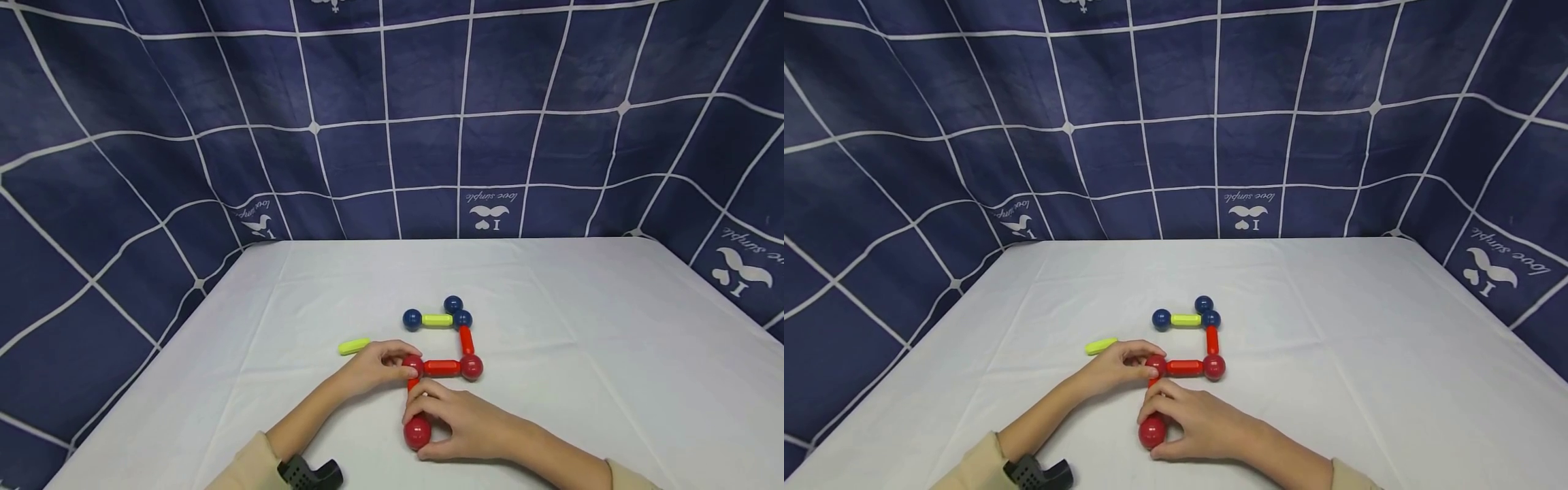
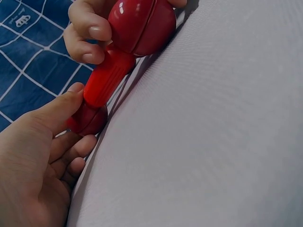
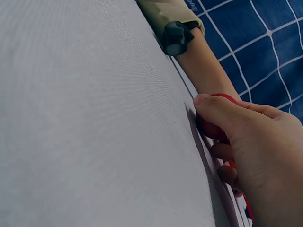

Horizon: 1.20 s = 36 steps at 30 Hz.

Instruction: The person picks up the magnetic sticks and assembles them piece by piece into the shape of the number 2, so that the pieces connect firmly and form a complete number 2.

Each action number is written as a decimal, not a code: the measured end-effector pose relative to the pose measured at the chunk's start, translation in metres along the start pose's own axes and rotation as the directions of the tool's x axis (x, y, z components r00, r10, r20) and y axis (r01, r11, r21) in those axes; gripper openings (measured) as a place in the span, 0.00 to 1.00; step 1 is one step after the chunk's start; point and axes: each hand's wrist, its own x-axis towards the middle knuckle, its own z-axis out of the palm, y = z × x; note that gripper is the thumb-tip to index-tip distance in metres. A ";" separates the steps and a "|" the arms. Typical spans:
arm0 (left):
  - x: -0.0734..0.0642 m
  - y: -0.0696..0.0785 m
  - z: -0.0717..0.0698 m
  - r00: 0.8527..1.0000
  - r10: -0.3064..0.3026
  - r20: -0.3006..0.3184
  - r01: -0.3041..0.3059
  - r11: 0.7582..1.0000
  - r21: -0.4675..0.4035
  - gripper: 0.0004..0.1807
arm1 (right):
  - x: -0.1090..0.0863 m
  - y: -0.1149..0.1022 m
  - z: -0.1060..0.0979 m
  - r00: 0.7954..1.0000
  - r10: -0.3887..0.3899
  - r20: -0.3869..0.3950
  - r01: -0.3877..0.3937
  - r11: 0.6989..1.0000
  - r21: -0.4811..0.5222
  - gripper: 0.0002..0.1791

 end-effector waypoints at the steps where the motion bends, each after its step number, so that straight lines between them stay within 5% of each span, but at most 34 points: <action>1: 0.000 0.000 0.000 1.000 -0.001 0.001 0.001 1.000 0.002 0.17 | 0.000 0.001 0.000 1.000 0.011 0.005 -0.011 1.000 0.016 0.17; 4: -0.001 0.000 -0.001 1.000 -0.006 0.002 0.006 1.000 0.000 0.18 | 0.000 0.003 -0.003 0.998 0.046 0.037 -0.051 0.989 0.137 0.20; 9: -0.002 0.000 -0.001 1.000 -0.016 0.000 0.016 1.000 -0.002 0.18 | 0.000 0.011 -0.012 0.996 0.070 0.052 -0.085 0.927 0.366 0.19; 14: -0.002 0.001 0.000 0.999 -0.033 -0.001 0.033 0.999 -0.001 0.18 | -0.003 0.018 -0.025 0.991 0.050 -0.123 -0.017 0.967 0.256 0.11; 17: -0.001 0.002 0.000 0.999 -0.040 0.003 0.040 0.999 0.005 0.18 | -0.005 0.024 -0.034 0.960 0.042 -0.276 -0.001 0.989 0.149 0.06; 23: 0.000 0.003 0.000 0.999 -0.053 0.009 0.053 0.999 0.005 0.18 | -0.010 0.044 -0.051 0.865 0.090 -0.494 -0.034 0.992 0.122 0.06; 26: 0.000 0.003 0.000 0.999 -0.051 0.008 0.051 0.999 0.003 0.18 | -0.014 0.056 -0.060 0.883 0.158 -0.442 -0.128 0.987 0.096 0.06; 30: 0.000 0.003 0.000 0.999 -0.053 0.010 0.052 0.999 0.004 0.18 | -0.019 0.062 -0.068 0.920 0.283 -0.272 -0.290 0.957 0.018 0.12; 36: 0.001 0.002 0.001 0.998 -0.055 0.006 0.055 0.998 0.010 0.18 | -0.020 0.064 -0.064 0.930 0.310 -0.199 -0.328 0.942 -0.066 0.18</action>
